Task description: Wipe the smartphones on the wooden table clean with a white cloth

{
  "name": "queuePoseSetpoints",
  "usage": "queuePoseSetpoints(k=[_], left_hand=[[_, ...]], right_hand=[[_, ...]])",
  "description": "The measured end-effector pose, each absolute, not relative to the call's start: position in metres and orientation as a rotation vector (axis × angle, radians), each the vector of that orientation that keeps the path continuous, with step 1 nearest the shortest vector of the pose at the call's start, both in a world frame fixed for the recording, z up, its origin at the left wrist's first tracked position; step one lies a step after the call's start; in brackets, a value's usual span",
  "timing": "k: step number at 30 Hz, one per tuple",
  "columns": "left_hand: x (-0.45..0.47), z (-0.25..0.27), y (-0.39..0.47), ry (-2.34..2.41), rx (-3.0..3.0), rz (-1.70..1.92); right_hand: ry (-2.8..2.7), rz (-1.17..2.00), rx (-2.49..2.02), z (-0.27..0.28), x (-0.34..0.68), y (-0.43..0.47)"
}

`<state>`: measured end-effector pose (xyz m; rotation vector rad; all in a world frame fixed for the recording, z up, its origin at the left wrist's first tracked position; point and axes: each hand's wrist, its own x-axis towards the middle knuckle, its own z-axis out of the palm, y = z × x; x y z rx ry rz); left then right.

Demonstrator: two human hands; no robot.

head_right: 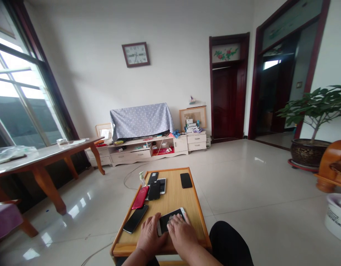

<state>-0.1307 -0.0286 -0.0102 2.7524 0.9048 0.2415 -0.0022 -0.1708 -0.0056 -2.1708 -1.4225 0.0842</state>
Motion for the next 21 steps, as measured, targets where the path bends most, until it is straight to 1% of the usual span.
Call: queuePoseSetpoints(k=[5, 11, 18, 21], left_hand=[[-0.131, -0.008, -0.031, 0.903, 2.76, 0.276], [-0.131, -0.008, -0.032, 0.917, 2.761, 0.24], [-0.13, -0.005, -0.035, 0.91, 2.768, 0.255], [-0.128, -0.005, -0.036, 0.942, 2.761, 0.242]], right_hand=[[-1.295, -0.021, -2.313, -0.009, 0.012, -0.169], [-1.5, 0.072, -2.106, -0.027, -0.021, -0.165], [-1.296, 0.007, -2.309, -0.013, 0.015, -0.159], [-1.313, 0.031, -2.296, -0.013, 0.008, -0.147]])
